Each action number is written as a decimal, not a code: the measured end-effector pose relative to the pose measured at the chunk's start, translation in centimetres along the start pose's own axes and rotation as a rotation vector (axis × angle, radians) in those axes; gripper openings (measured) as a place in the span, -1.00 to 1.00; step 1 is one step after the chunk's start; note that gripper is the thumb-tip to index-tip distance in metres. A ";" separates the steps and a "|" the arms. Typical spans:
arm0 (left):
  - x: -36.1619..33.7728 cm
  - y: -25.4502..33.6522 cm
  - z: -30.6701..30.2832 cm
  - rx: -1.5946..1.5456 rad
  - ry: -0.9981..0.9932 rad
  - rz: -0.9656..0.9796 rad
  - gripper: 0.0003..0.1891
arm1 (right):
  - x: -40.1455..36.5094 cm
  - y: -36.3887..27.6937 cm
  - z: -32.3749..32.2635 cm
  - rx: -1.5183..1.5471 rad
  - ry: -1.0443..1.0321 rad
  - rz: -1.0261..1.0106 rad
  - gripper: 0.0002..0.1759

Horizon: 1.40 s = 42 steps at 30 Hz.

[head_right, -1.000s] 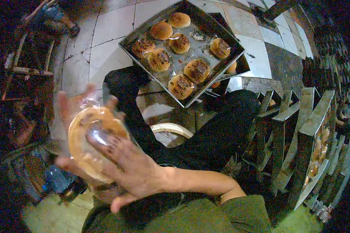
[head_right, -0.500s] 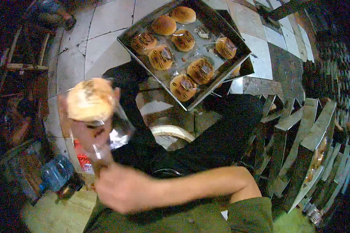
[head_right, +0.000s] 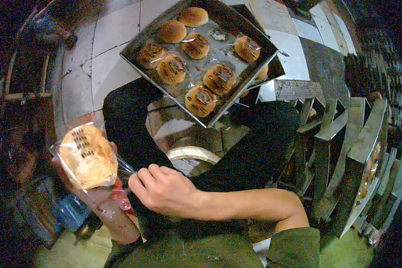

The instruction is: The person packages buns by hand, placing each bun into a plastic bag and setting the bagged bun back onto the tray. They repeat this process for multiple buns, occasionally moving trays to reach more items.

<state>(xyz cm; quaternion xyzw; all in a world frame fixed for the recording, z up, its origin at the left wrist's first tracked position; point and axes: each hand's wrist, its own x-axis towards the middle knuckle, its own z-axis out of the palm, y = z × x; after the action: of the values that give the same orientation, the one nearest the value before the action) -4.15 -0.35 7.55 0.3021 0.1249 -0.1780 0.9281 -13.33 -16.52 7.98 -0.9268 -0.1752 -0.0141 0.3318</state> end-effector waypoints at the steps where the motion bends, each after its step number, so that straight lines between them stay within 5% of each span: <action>1: -0.1 -0.3 -0.5 0.015 0.035 0.004 -0.21 | -0.3 -0.7 0.2 0.000 0.008 0.007 -0.83; 2: 0.5 0.2 -1.5 -0.176 -0.267 -0.297 -0.25 | -0.9 -1.7 0.5 0.101 -0.220 -0.007 -0.83; 3: 0.9 -0.2 -2.1 -0.169 -0.275 -0.301 -0.25 | -1.7 -2.7 0.8 0.200 -0.444 -0.023 -0.84; 5: 1.4 -1.6 -4.3 0.486 0.415 0.289 -0.25 | -5.3 -4.0 2.5 0.805 -0.968 -0.518 -0.80; 6: 2.7 1.4 -9.6 0.111 -0.044 0.115 -0.21 | -3.7 -2.6 1.1 0.784 -0.924 -0.417 -0.76; 7: 3.1 3.0 -9.8 0.040 0.025 0.029 -0.21 | -3.0 -0.6 -0.1 0.965 -0.754 -0.215 -0.73; 9: 1.4 0.6 -4.9 0.015 0.076 0.153 -0.36 | -2.4 0.8 -0.9 0.386 0.094 0.138 -0.73; 10: 0.5 -0.2 -2.4 -0.010 -0.041 0.037 -0.35 | -2.3 0.6 -0.4 0.396 0.099 0.145 -0.73; 11: 0.2 -0.8 -1.0 -0.041 -0.167 -0.072 -0.35 | -1.9 0.8 0.3 0.739 0.138 0.193 -0.73; 12: -0.1 -0.8 -1.3 0.087 -0.044 -0.024 -0.34 | -1.6 0.8 1.1 1.085 0.178 0.246 -0.73; 13: -0.2 -1.1 -1.0 0.090 -0.045 -0.033 -0.34 | -1.5 1.2 1.7 1.057 0.176 0.297 -0.74; 16: -0.7 -2.0 0.1 0.278 0.156 0.313 -0.35 | -1.5 1.4 0.7 1.447 -0.059 0.587 -0.77; 18: 0.2 -0.5 -1.8 0.191 0.171 0.185 -0.35 | -1.7 1.4 1.6 0.990 0.176 0.210 -0.82; 19: 0.3 0.2 -2.8 0.089 0.182 0.070 -0.36 | -1.7 1.6 1.8 1.004 0.169 0.214 -0.82; 20: 0.6 -1.1 -2.1 0.069 -0.121 0.005 -0.35 | -1.4 2.2 1.7 0.628 0.169 0.022 -0.82; 21: -0.6 -3.0 -1.0 0.569 -0.039 0.285 -0.32 | -1.2 2.5 1.7 0.250 0.171 -0.168 -0.83; 22: -1.5 -4.0 0.7 0.714 0.134 0.311 -0.32 | -1.2 2.7 2.4 0.133 0.155 -0.189 -0.81; 23: -1.9 -4.2 1.9 0.852 0.309 0.336 -0.32 | -1.5 2.6 3.2 0.088 0.106 -0.115 -0.84; 25: -0.3 -3.1 -3.6 0.360 0.449 0.085 -0.36 | -2.2 0.9 2.7 0.178 -0.126 -0.057 -0.87; 27: -0.1 -3.1 -8.5 0.925 0.300 0.476 -0.33 | -4.0 -2.7 1.2 0.966 -0.746 -0.183 -0.85; 28: -0.1 0.2 -9.6 0.505 0.217 0.284 -0.30 | -4.3 -3.0 0.2 0.974 -0.764 -0.191 -0.85; 29: 0.5 2.8 -10.2 0.078 0.113 0.105 -0.27 | -4.1 -2.3 -0.9 1.027 -0.691 -0.267 -0.78; 30: 1.0 0.9 -8.6 0.664 0.582 0.607 -0.26 | -3.8 -1.5 -1.7 1.080 -0.611 -0.338 -0.69; 31: -0.6 -0.2 -6.5 0.656 0.589 0.616 -0.26 | -3.1 0.0 -1.8 0.632 -0.381 -0.083 -0.61; 32: -2.5 -0.7 -3.2 0.315 0.273 0.357 -0.32 | -1.8 1.3 -1.4 0.337 0.038 -0.068 -0.34; 33: -4.1 -1.3 -1.0 -0.022 -0.046 0.094 -0.37 | -1.1 2.4 -0.8 0.436 0.226 -0.038 -0.06; 34: -5.3 -2.3 -0.1 -0.029 -0.044 0.102 -0.37 | -0.2 3.1 0.9 0.661 0.489 -0.149 -0.02; 36: -7.0 -3.4 0.8 -0.074 0.170 -0.263 -0.35 | -0.8 1.9 2.0 0.927 0.499 0.032 -0.19; 38: -6.5 -3.0 -2.7 0.383 0.179 0.178 -0.44 | -0.9 0.6 1.9 1.319 0.385 0.376 -0.46; 39: -6.5 -2.4 -3.5 0.623 0.165 0.316 -0.48 | -0.2 0.5 3.4 1.176 0.391 0.398 -0.56; 40: -7.7 -1.7 -4.3 0.612 0.083 0.048 -0.61 | -0.1 0.5 5.5 1.219 0.264 0.520 -0.57; 41: -8.0 -1.7 -5.0 0.600 0.091 0.046 -0.61 | -0.3 0.5 7.5 1.262 0.124 0.642 -0.58; 42: -8.1 -1.9 -6.0 0.969 0.155 0.039 -0.70 | -0.3 0.7 8.8 1.159 0.193 0.755 -0.61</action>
<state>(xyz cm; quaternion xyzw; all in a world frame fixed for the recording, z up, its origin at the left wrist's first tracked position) -13.03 3.94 4.58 0.7137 0.0906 -0.1750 0.6721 -14.17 -11.62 0.66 -0.5923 0.2098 0.1156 0.7693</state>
